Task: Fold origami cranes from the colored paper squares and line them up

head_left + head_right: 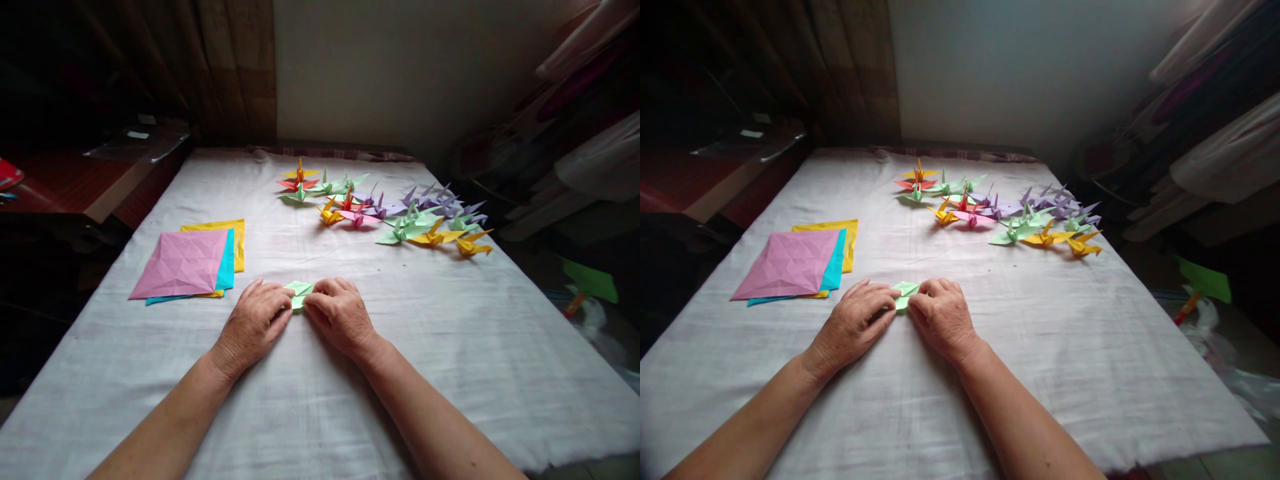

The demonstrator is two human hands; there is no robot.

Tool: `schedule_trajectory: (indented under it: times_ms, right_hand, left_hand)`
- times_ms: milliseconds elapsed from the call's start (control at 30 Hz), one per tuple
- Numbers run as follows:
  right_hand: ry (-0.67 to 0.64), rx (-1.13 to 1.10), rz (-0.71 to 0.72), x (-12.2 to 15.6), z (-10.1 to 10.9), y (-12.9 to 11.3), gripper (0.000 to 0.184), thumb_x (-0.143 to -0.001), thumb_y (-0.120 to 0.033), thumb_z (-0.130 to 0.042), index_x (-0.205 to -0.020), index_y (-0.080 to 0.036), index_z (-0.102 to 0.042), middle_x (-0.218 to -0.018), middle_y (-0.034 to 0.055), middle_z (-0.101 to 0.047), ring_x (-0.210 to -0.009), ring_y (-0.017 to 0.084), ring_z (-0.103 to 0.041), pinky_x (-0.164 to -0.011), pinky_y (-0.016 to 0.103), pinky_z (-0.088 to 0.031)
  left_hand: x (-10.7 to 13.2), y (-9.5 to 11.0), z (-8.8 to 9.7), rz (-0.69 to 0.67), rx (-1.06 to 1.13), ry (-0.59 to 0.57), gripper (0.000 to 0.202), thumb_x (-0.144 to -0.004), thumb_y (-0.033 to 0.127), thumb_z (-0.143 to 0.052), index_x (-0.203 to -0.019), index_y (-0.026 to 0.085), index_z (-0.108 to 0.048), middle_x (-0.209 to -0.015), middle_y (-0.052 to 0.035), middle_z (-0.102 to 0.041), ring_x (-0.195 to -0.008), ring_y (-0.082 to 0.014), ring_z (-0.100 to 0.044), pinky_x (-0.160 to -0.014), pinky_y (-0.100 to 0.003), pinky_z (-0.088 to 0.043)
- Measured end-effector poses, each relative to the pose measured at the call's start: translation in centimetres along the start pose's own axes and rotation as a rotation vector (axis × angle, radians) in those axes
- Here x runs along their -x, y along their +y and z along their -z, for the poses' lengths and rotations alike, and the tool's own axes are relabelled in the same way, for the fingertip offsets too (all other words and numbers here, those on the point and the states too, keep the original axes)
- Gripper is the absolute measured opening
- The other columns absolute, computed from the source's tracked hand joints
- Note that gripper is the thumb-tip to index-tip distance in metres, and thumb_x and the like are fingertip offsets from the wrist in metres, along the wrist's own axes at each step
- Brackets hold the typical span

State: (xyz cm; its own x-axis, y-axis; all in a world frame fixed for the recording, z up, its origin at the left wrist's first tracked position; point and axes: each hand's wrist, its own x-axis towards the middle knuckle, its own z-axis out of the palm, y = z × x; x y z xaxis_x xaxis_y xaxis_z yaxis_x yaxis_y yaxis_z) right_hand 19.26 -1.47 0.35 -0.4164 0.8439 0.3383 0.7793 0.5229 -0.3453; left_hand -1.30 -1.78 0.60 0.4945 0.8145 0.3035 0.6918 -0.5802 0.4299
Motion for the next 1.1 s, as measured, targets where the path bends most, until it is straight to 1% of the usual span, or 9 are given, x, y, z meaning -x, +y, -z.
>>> schedule_trajectory:
  times_ms: [67, 167, 300, 467, 767, 933, 1000, 1100]
  right_hand:
    - [-0.006, -0.019, -0.025, -0.1, -0.1, -0.1, 0.015, -0.093, -0.029, -0.059, -0.085, -0.024, -0.071, -0.091, 0.0038, -0.067, -0.084, 0.018, -0.053, -0.076, 0.031, -0.033]
    - [-0.021, -0.029, -0.064, -0.1, -0.3, -0.2, 0.016, -0.093, -0.03, -0.059, -0.084, -0.022, -0.069, -0.091, 0.0043, -0.067, -0.085, 0.019, -0.054, -0.077, 0.032, -0.033]
    - [-0.025, -0.024, -0.113, -0.3, -0.6, -0.3, 0.017, -0.093, -0.031, -0.059, -0.082, -0.021, -0.067, -0.089, 0.0045, -0.067, -0.084, 0.019, -0.054, -0.075, 0.031, -0.033]
    - [-0.005, -0.044, -0.159, -0.4, -0.8, -0.4, 0.014, -0.092, -0.03, -0.061, -0.082, -0.021, -0.067, -0.087, 0.0043, -0.066, -0.084, 0.019, -0.056, -0.076, 0.032, -0.033]
    - [-0.002, -0.103, -0.223, -0.6, -1.0, -0.4, 0.007, -0.088, -0.025, -0.064, -0.082, -0.022, -0.067, -0.087, 0.003, -0.066, -0.087, 0.02, -0.058, -0.075, 0.032, -0.033]
    - [-0.02, -0.124, -0.268, -0.9, -0.8, -0.7, 0.005, -0.085, -0.023, -0.066, -0.08, -0.022, -0.066, -0.083, 0.0017, -0.065, -0.086, 0.019, -0.058, -0.075, 0.032, -0.033]
    - [-0.018, -0.102, -0.288, -1.0, -0.9, -1.0, 0.008, -0.085, -0.027, -0.067, -0.078, -0.022, -0.065, -0.083, 0.0021, -0.064, -0.084, 0.02, -0.057, -0.074, 0.032, -0.032]
    - [0.0, -0.051, -0.315, -1.2, -1.0, -1.5, 0.018, -0.084, -0.037, -0.069, -0.076, -0.022, -0.063, -0.083, 0.0032, -0.063, -0.082, 0.02, -0.055, -0.073, 0.033, -0.032]
  left_hand:
    - [-0.2, 0.2, -0.1, 0.02, 0.014, 0.011, 0.009, -0.091, 0.022, -0.055, -0.087, 0.022, -0.062, -0.107, -0.003, -0.074, -0.106, -0.021, -0.064, -0.109, -0.049, -0.035]
    - [-0.5, 0.4, -0.2, 0.034, 0.03, 0.059, 0.01, -0.092, 0.024, -0.055, -0.084, 0.022, -0.062, -0.101, -0.0029, -0.074, -0.098, -0.0201, -0.065, -0.105, -0.047, -0.039]
    - [-0.6, 0.3, -0.4, 0.065, 0.06, 0.108, 0.007, -0.092, 0.023, -0.055, -0.089, 0.021, -0.061, -0.093, -0.0032, -0.071, -0.091, -0.0192, -0.063, -0.096, -0.04, -0.045]
    - [-0.6, 0.0, -0.7, 0.097, 0.067, 0.104, 0.005, -0.091, 0.022, -0.056, -0.089, 0.021, -0.06, -0.091, -0.0031, -0.068, -0.089, -0.0198, -0.061, -0.086, -0.036, -0.046]
    - [-0.9, 0.0, -0.9, 0.159, 0.051, 0.081, 0.005, -0.087, 0.02, -0.057, -0.091, 0.022, -0.06, -0.091, -0.002, -0.067, -0.09, -0.0203, -0.06, -0.086, -0.037, -0.044]
    - [-0.9, 0.1, -0.9, 0.18, 0.038, 0.082, 0.007, -0.087, 0.019, -0.058, -0.093, 0.022, -0.059, -0.092, -0.0017, -0.067, -0.092, -0.0207, -0.06, -0.086, -0.036, -0.044]
    - [-0.9, 0.2, -0.9, 0.181, 0.032, 0.084, 0.007, -0.087, 0.02, -0.057, -0.094, 0.022, -0.058, -0.093, -0.0019, -0.067, -0.093, -0.0208, -0.06, -0.086, -0.036, -0.044]
    - [-0.9, 0.3, -1.0, 0.186, 0.021, 0.091, 0.005, -0.089, 0.022, -0.057, -0.094, 0.023, -0.058, -0.094, -0.0024, -0.067, -0.094, -0.0211, -0.059, -0.086, -0.036, -0.044]
